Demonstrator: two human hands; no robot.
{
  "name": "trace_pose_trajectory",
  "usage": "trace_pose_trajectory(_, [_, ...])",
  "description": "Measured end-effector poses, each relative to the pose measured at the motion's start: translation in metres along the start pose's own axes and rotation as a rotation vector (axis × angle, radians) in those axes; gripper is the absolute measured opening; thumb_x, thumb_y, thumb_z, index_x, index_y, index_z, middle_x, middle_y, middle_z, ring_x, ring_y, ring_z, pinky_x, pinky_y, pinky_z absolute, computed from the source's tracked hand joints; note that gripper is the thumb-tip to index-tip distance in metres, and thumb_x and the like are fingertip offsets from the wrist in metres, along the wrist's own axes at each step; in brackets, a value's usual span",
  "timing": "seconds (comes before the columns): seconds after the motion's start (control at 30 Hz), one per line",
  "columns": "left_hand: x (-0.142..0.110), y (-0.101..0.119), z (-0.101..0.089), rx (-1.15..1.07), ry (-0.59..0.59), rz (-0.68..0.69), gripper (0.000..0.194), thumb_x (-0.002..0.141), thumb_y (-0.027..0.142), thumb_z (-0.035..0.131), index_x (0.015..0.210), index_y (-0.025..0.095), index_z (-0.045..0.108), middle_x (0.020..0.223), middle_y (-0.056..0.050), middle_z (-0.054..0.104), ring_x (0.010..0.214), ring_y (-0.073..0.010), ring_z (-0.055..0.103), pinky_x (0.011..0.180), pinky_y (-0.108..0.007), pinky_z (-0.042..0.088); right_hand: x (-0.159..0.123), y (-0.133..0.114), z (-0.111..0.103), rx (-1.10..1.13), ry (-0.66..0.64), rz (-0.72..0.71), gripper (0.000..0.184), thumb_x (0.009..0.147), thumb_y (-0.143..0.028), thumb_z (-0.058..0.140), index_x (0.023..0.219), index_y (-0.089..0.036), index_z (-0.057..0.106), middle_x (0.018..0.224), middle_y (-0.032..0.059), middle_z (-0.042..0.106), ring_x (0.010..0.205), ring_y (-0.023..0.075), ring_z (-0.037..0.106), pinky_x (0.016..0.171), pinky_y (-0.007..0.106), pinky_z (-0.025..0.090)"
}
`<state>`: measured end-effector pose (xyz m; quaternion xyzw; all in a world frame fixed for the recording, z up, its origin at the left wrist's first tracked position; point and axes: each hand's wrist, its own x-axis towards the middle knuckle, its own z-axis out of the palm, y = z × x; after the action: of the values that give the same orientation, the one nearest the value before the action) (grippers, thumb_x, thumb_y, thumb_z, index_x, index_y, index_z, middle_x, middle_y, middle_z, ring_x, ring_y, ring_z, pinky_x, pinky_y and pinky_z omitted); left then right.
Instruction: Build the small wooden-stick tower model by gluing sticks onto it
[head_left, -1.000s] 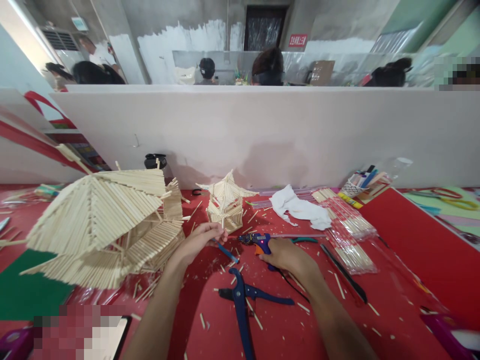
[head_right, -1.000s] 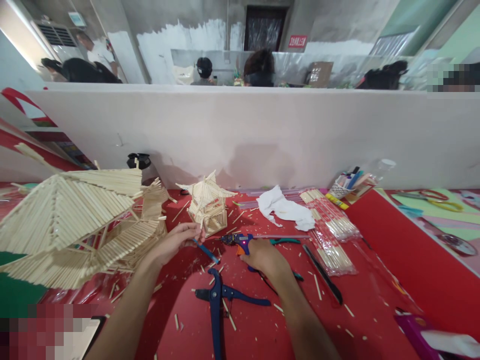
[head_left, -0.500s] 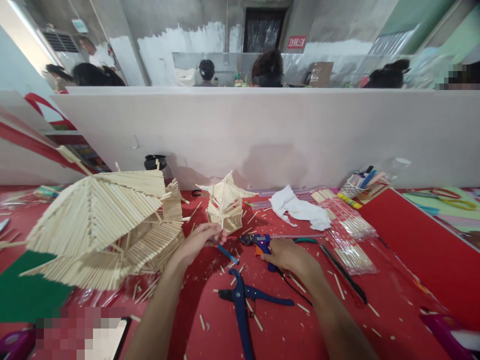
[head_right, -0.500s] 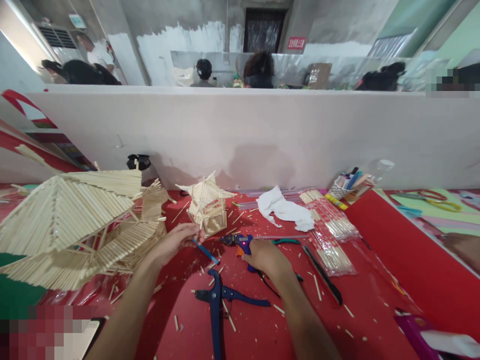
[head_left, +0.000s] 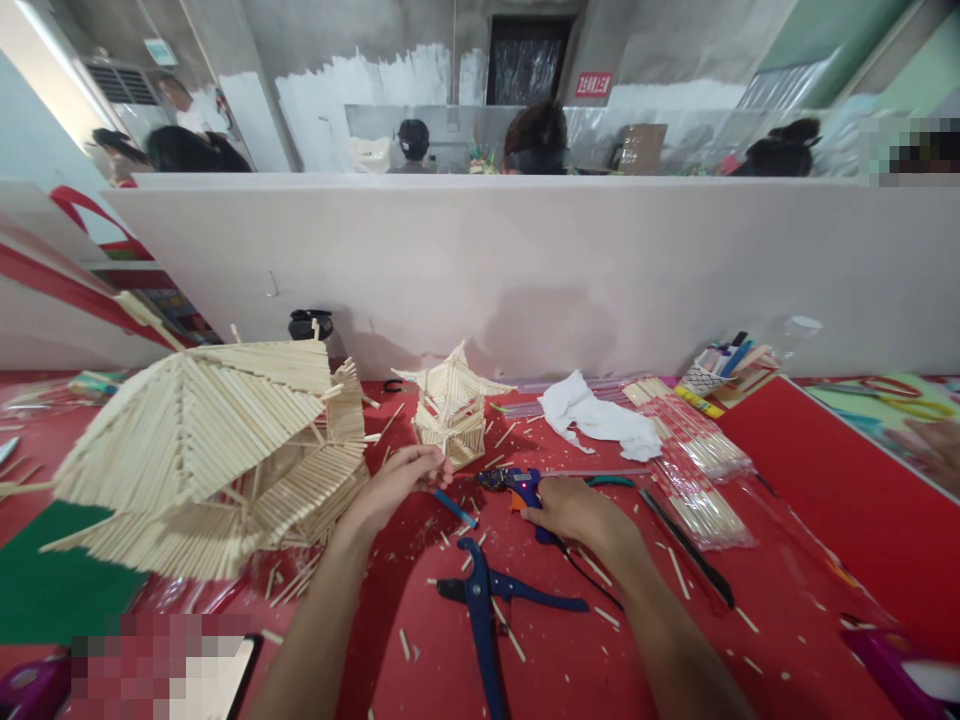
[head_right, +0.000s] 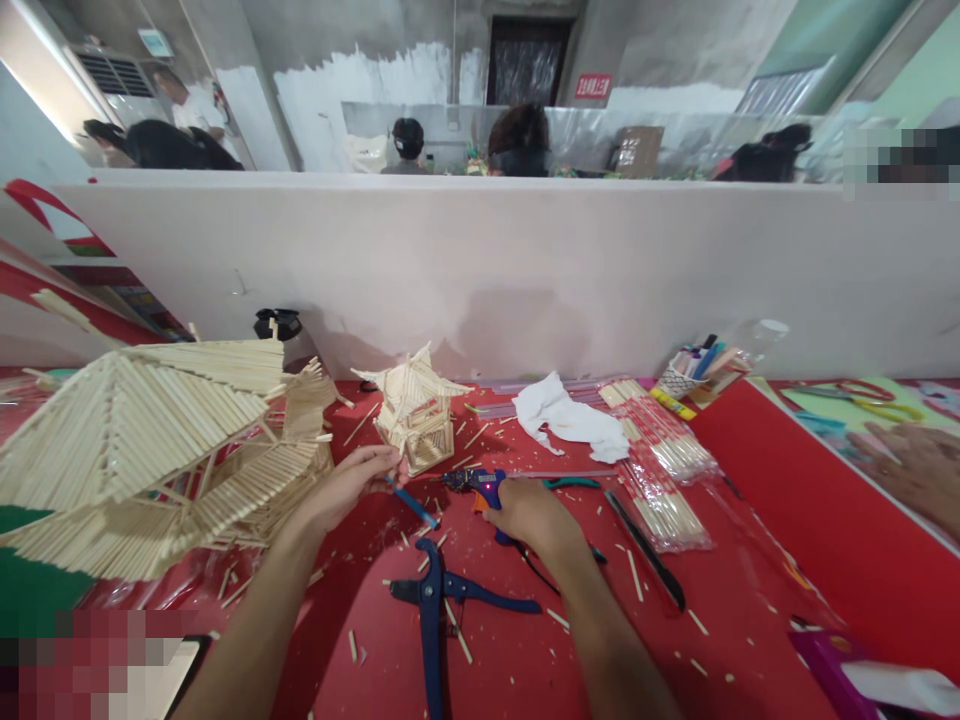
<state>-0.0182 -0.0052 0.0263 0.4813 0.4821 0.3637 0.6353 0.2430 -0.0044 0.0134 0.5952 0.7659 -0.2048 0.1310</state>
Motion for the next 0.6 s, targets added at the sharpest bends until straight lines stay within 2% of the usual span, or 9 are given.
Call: trace_pose_trajectory(0.6, [0.0028,-0.0022,0.003,-0.06,-0.049,-0.011,0.032,0.074,0.047,0.066,0.073,0.015,0.066,0.073,-0.006,0.066,0.069,-0.0153,0.059,0.068,-0.024,0.045,0.0005,0.0006,0.0013,-0.012,0.019,-0.014,0.034,0.088,-0.041,0.056,0.096,-0.012,0.071,0.099,0.0175,0.072,0.093,0.0296,0.068,0.075,0.032,0.045])
